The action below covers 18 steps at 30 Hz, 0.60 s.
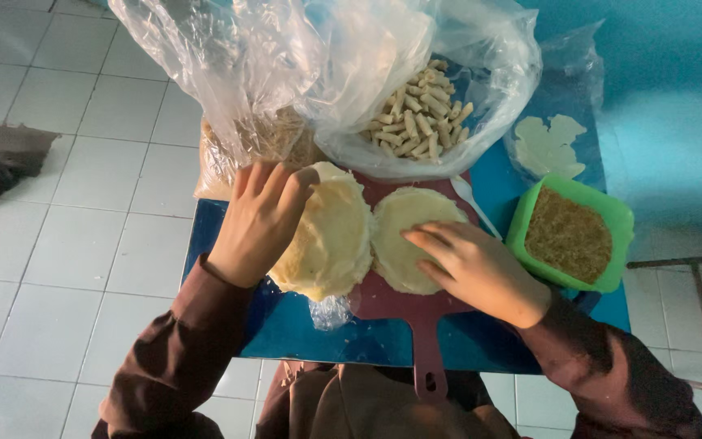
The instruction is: The person sits at a small blue table and peels thin, round flatbread sheets one at a time from a large stack, spreading each sheet flat and building a separate pile on a paddle-shaped board. They briefly pick up a knife from the table and set it back down while continuing to separate the sheets by hand.
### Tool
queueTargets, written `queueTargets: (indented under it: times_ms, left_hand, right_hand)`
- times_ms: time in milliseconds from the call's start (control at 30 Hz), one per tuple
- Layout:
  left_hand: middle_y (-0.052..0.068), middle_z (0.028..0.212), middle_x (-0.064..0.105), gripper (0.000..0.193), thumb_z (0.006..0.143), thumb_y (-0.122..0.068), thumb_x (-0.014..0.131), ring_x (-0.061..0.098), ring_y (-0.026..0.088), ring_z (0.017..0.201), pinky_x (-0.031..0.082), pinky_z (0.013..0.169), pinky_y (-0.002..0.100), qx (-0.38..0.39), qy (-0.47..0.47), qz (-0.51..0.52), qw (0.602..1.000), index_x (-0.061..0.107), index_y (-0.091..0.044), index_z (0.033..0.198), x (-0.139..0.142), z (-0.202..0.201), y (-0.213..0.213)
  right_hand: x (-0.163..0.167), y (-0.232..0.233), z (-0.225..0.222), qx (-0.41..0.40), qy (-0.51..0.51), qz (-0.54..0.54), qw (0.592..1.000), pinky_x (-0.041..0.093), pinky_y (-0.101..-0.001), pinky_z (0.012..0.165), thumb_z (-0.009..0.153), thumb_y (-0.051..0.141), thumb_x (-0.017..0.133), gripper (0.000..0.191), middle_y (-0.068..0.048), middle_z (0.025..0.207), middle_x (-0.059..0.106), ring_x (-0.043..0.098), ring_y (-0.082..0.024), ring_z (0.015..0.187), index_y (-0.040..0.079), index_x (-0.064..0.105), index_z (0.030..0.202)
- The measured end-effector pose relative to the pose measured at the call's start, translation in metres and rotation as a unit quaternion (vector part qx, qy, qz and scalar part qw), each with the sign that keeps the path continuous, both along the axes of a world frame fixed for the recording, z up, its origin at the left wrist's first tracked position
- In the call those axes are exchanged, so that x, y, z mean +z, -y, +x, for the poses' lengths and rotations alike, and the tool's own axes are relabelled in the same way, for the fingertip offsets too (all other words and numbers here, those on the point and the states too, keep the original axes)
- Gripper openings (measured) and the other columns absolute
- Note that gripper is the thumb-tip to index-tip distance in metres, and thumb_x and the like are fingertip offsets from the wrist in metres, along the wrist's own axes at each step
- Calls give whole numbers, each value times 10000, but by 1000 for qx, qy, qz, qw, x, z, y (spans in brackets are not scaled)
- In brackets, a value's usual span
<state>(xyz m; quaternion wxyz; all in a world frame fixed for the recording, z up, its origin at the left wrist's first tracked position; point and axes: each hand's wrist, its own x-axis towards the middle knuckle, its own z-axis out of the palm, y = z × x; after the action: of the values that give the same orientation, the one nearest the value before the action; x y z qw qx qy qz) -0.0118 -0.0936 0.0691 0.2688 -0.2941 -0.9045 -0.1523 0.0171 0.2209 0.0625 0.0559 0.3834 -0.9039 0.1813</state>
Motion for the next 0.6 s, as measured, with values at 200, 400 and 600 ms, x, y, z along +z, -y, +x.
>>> queueTargets:
  times_ms: [200, 400, 600]
  left_hand:
    - [134, 1186, 614, 297, 894, -18, 625, 609, 358, 1164, 482, 1051, 461, -100, 1, 38, 994, 532, -23, 1176, -3, 7, 3]
    - [123, 1162, 643, 268, 935, -37, 693, 617, 346, 1156, 481, 1038, 450, -51, -25, 74, 996, 538, -25, 1154, -11, 2, 0]
    - [101, 1052, 655, 251, 940, -56, 711, 649, 307, 1054, 515, 951, 425, -31, -30, 72, 996, 558, -27, 1137, -13, -1, 6]
  right_hand:
    - [14, 42, -10, 39, -26, -116, 992, 571, -396, 915, 907, 79, 732, 399, -54, 1229, 662, 695, -299, 1098, 131, 660, 1296]
    - [5, 93, -47, 72, -175, -154, 970, 531, -408, 924, 895, 80, 751, 329, -79, 1290, 619, 646, -278, 1106, 71, 663, 1213]
    - [-4, 110, -70, 78, -284, -105, 950, 473, -383, 865, 911, 130, 778, 238, -37, 1146, 595, 606, -218, 983, 71, 683, 1122]
